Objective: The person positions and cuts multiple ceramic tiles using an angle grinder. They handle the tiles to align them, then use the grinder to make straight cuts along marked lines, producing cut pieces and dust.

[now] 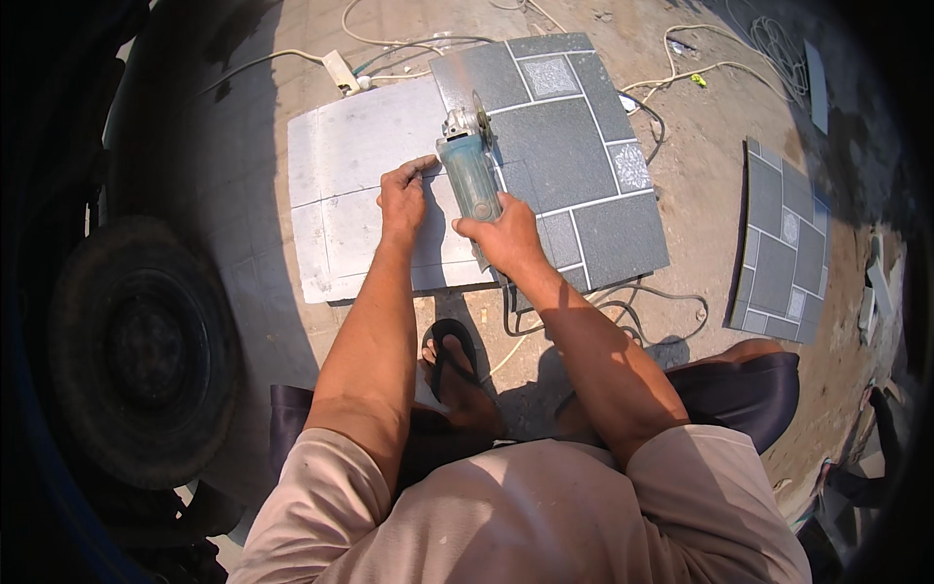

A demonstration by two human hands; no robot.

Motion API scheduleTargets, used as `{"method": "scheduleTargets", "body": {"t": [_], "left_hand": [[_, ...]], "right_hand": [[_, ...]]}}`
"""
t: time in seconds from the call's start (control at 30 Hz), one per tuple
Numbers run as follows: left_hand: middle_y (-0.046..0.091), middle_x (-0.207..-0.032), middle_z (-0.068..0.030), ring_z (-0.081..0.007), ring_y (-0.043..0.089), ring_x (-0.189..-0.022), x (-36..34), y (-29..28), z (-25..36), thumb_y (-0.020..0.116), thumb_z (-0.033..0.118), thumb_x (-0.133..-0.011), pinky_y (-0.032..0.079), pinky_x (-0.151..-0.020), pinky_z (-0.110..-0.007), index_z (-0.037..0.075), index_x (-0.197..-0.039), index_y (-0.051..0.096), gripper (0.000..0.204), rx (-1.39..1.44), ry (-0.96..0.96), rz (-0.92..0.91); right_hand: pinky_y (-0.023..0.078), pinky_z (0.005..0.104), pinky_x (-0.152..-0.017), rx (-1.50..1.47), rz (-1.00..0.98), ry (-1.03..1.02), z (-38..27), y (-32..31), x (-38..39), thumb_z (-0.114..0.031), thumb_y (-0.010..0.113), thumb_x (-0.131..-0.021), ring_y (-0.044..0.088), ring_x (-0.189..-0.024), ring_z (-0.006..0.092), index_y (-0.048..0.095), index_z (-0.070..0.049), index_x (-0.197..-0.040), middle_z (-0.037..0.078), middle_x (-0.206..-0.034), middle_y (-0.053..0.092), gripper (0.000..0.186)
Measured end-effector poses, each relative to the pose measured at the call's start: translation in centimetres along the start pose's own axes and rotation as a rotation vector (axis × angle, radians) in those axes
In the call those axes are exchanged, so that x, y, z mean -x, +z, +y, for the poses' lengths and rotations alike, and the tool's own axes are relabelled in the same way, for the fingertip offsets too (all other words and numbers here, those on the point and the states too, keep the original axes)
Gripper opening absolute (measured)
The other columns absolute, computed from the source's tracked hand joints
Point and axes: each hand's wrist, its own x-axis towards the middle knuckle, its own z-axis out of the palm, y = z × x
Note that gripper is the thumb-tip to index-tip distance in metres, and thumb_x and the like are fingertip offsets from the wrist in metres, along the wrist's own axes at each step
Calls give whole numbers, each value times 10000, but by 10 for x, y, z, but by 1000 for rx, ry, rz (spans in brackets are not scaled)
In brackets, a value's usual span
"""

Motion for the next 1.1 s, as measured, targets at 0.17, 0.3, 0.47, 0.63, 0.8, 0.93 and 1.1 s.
{"method": "scheduleTargets", "body": {"t": [0.17,0.3,0.47,0.63,0.8,0.93,1.1], "left_hand": [[825,-1303,-75,-207,732,-1273,-1,4,-2,498,-38,-1046,482,-1193,-349,105,-1331,815,449,79,-55,-36],[822,-1315,-70,-202,720,-1289,-2,2,0,504,-24,-1058,471,-1202,-340,111,-1340,812,439,111,-99,-52],[813,-1340,-61,-203,702,-1313,-3,-2,1,498,-23,-1060,460,-1206,-328,111,-1350,807,444,120,-140,-53],[809,-1350,-58,-203,687,-1328,-3,-1,5,502,-12,-1070,458,-1201,-323,106,-1355,804,432,163,-156,-67],[807,-1353,-65,-197,685,-1321,-4,-2,6,500,2,-1093,448,-1205,-317,94,-1356,800,410,189,-165,-66],[801,-1358,-78,-203,684,-1320,-4,-2,7,494,0,-1103,445,-1208,-320,76,-1367,790,404,208,-158,-77],[792,-1366,-110,-218,681,-1324,-2,-3,12,481,-12,-1107,442,-1213,-330,38,-1376,772,400,241,-156,-85]], "right_hand": [[616,461,-861,40,17,6,6,-2,5,-322,904,-768,794,-933,379,738,66,-1119,253,-998,792,549],[616,460,-866,20,3,18,7,-4,13,-323,904,-769,795,-938,383,737,67,-1123,257,-1000,792,552],[617,458,-871,35,-4,18,7,-6,25,-311,908,-775,796,-945,386,737,62,-1132,257,-1004,794,543],[614,461,-877,35,18,24,11,-8,33,-309,909,-776,794,-946,387,735,64,-1134,258,-994,791,546],[608,465,-867,11,0,9,15,-8,39,-304,901,-774,788,-932,390,733,71,-1121,262,-987,787,538],[605,413,-794,39,12,-43,22,-8,41,-295,901,-802,769,-838,283,731,99,-1170,199,-930,783,565],[606,415,-803,42,21,-24,23,-7,47,-295,904,-803,771,-849,284,732,100,-1175,198,-937,784,569]]}}
